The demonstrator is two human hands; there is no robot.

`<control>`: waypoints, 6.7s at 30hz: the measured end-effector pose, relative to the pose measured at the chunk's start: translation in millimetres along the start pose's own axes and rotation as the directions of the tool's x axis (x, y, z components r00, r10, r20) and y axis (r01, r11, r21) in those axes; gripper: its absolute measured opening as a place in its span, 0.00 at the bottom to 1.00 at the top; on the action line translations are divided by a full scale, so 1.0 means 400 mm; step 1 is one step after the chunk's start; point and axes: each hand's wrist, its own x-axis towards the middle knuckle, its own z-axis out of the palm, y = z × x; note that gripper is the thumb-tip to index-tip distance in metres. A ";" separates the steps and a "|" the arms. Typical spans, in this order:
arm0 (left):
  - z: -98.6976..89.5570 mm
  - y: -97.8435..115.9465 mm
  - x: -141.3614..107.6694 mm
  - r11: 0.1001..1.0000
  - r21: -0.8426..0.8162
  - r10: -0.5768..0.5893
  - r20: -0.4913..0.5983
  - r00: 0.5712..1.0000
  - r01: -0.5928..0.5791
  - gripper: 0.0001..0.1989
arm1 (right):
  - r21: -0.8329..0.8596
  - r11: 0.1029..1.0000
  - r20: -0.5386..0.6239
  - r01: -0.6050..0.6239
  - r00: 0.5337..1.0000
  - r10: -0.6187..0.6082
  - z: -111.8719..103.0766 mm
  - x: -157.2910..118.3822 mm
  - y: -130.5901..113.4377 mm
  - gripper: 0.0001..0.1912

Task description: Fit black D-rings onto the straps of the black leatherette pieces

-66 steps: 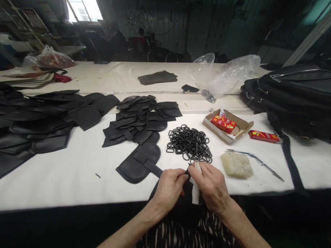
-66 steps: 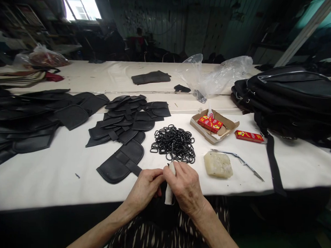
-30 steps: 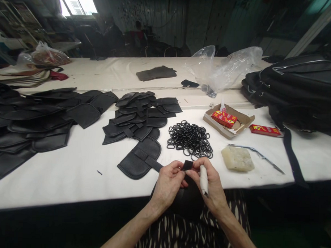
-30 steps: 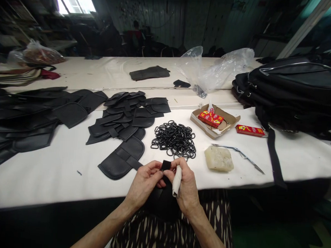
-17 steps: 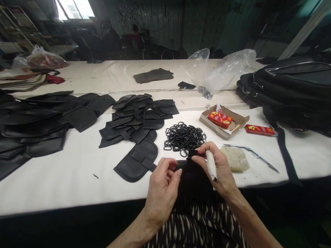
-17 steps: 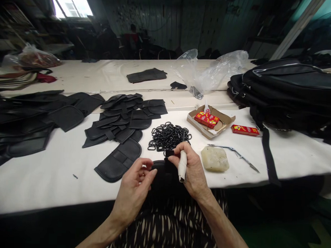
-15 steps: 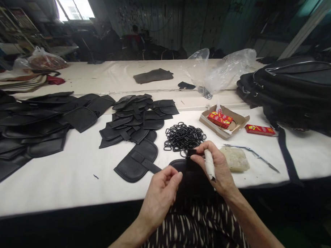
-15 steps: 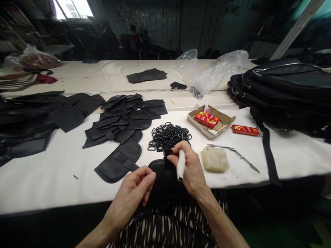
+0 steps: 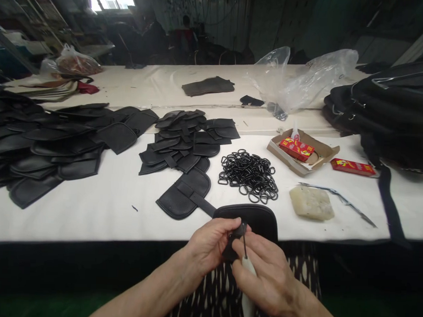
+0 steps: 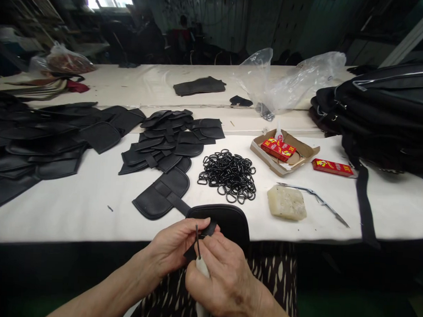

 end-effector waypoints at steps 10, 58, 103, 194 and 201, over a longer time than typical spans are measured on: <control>0.025 -0.023 0.027 0.830 0.307 0.457 0.106 0.883 -0.466 0.13 | 0.301 0.842 -0.134 -0.448 0.854 0.502 0.008 -0.054 0.013 0.10; 0.018 -0.079 0.047 0.653 0.514 0.650 -0.004 0.760 -0.557 0.16 | 0.389 0.354 -0.052 -0.850 0.363 0.930 0.048 -0.015 0.009 0.01; 0.015 -0.056 -0.017 0.783 0.422 0.444 0.134 0.886 -0.457 0.13 | 0.522 0.153 0.128 -0.839 0.254 0.959 0.035 -0.028 -0.016 0.05; 0.035 -0.043 0.003 0.862 0.157 0.469 0.112 0.876 -0.482 0.09 | -0.131 0.938 -0.275 -0.321 0.921 0.277 0.020 -0.042 -0.003 0.09; 0.033 -0.045 0.002 0.863 0.165 0.465 0.107 0.879 -0.477 0.08 | -0.218 0.929 -0.267 -0.298 0.934 0.236 0.021 -0.033 -0.005 0.10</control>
